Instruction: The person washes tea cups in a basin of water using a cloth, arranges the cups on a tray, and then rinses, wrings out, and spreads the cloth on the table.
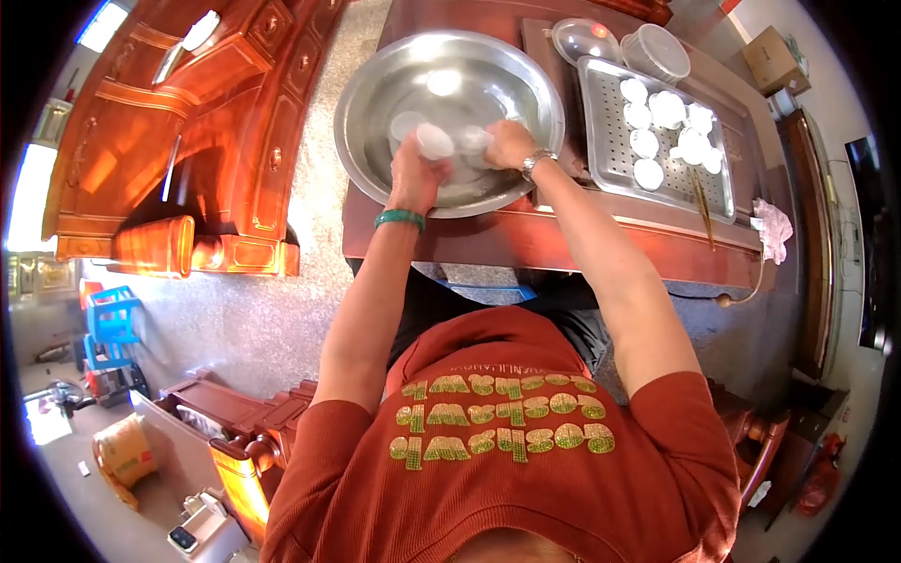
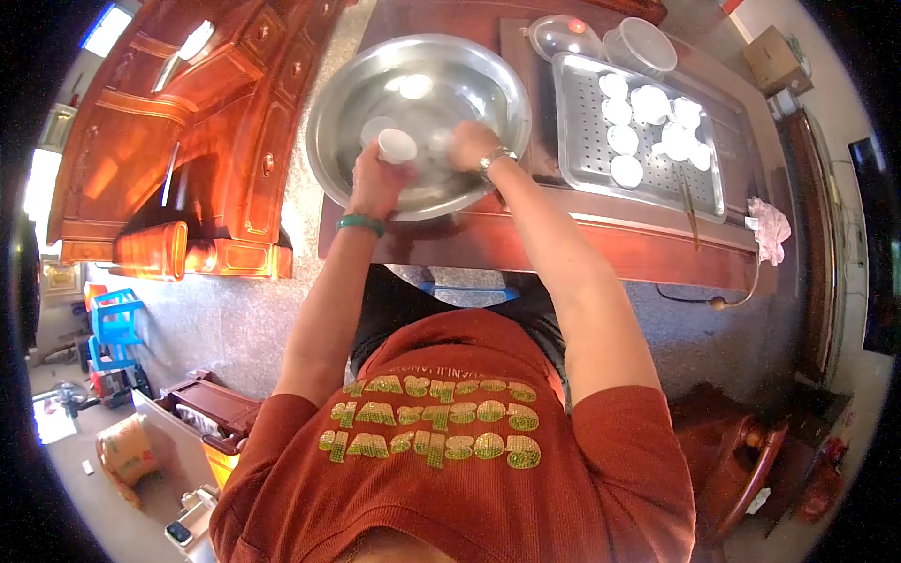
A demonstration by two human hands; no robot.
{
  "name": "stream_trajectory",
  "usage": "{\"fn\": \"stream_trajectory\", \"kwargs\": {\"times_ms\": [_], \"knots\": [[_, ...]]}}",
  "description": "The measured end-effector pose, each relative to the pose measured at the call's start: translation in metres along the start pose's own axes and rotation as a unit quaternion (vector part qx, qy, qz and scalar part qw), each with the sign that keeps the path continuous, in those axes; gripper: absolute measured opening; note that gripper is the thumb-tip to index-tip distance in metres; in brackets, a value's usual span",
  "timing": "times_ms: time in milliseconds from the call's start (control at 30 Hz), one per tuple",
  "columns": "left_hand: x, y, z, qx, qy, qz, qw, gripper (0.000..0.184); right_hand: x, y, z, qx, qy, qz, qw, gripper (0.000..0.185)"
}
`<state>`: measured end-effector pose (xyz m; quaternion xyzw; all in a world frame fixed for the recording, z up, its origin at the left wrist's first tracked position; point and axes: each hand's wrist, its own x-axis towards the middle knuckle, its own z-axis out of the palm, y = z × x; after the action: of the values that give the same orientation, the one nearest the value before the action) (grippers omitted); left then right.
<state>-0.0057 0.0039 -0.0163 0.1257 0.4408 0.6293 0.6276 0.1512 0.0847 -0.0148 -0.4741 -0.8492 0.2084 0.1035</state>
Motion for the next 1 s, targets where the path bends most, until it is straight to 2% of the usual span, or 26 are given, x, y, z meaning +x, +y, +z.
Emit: {"fn": "stream_trajectory", "kwargs": {"times_ms": [67, 100, 133, 200, 233, 300, 333, 400, 467, 533, 600, 667, 733, 767, 800, 867, 900, 933, 967, 1000], "knots": [[0.004, -0.002, -0.005, -0.009, 0.046, -0.011, 0.999, 0.033, 0.001, -0.007, -0.01, 0.068, -0.016, 0.036, 0.997, 0.022], [0.004, -0.002, -0.004, -0.01, 0.048, -0.011, 0.999, 0.033, -0.002, -0.01, -0.011, 0.107, 0.042, -0.02, 0.993, 0.022], [0.004, -0.001, -0.003, -0.004, 0.056, -0.022, 0.998, 0.034, -0.009, -0.024, -0.019, 0.108, 0.039, -0.019, 0.993, 0.022], [0.003, -0.003, -0.001, 0.002, 0.064, -0.032, 0.997, 0.034, -0.017, -0.05, -0.034, 0.243, 0.016, -0.084, 0.966, 0.022], [0.0, -0.005, 0.001, 0.092, 0.047, 0.026, 0.994, 0.036, -0.013, -0.054, -0.025, 0.244, 0.018, -0.083, 0.966, 0.022], [-0.007, -0.003, 0.007, 0.181, 0.027, 0.084, 0.979, 0.037, -0.005, -0.059, -0.007, 0.079, 0.062, -0.138, 0.985, 0.02], [-0.015, 0.003, 0.012, 0.19, 0.015, 0.058, 0.98, 0.035, -0.004, -0.059, -0.004, 0.081, 0.063, -0.137, 0.985, 0.02], [-0.018, 0.007, 0.015, 0.202, 0.004, 0.032, 0.979, 0.032, -0.003, -0.062, -0.001, 0.041, 0.103, -0.075, 0.991, 0.017], [-0.012, 0.002, 0.014, 0.112, -0.003, -0.02, 0.994, 0.039, -0.003, -0.06, -0.005, 0.035, 0.095, -0.041, 0.994, 0.016], [-0.01, 0.0, 0.012, 0.109, -0.002, -0.014, 0.994, 0.039, -0.003, -0.048, -0.007, 0.026, 0.088, -0.007, 0.996, 0.014], [-0.008, 0.003, 0.009, 0.105, -0.001, -0.008, 0.994, 0.038, -0.005, -0.037, -0.007, -0.008, 0.069, -0.028, 0.997, 0.013], [-0.008, 0.003, 0.005, 0.161, -0.045, -0.024, 0.986, 0.038, -0.014, -0.039, -0.007, -0.017, 0.052, -0.025, 0.998, 0.013], [0.004, -0.006, 0.008, 0.129, -0.02, -0.03, 0.991, 0.039, -0.015, -0.048, -0.003, 0.058, 0.121, -0.103, 0.986, 0.017], [0.008, -0.008, 0.007, 0.103, 0.003, -0.035, 0.994, 0.039, -0.013, -0.052, 0.0, 0.062, 0.121, -0.102, 0.985, 0.017], [0.002, -0.005, 0.008, 0.107, 0.003, -0.037, 0.994, 0.039, -0.012, -0.055, 0.001, 0.065, 0.115, -0.096, 0.987, 0.02], [-0.012, 0.007, 0.02, 0.227, -0.044, 0.022, 0.973, 0.039, -0.006, -0.051, -0.004, 0.066, 0.115, -0.089, 0.987, 0.023], [-0.011, 0.006, 0.021, 0.227, -0.046, 0.022, 0.973, 0.039, -0.004, -0.049, -0.008, 0.054, 0.074, -0.053, 0.994, 0.025], [-0.013, 0.004, 0.019, 0.164, -0.034, 0.002, 0.986, 0.035, -0.005, -0.049, -0.009, 0.046, 0.031, -0.018, 0.998, 0.028], [-0.013, 0.005, 0.018, 0.1, -0.021, -0.014, 0.995, 0.031, -0.005, -0.048, -0.013, 0.047, 0.03, -0.02, 0.998, 0.028], [-0.01, 0.005, 0.015, 0.099, -0.019, -0.012, 0.995, 0.031, -0.007, -0.049, -0.025, 0.018, 0.012, -0.007, 1.0, 0.029]]}}
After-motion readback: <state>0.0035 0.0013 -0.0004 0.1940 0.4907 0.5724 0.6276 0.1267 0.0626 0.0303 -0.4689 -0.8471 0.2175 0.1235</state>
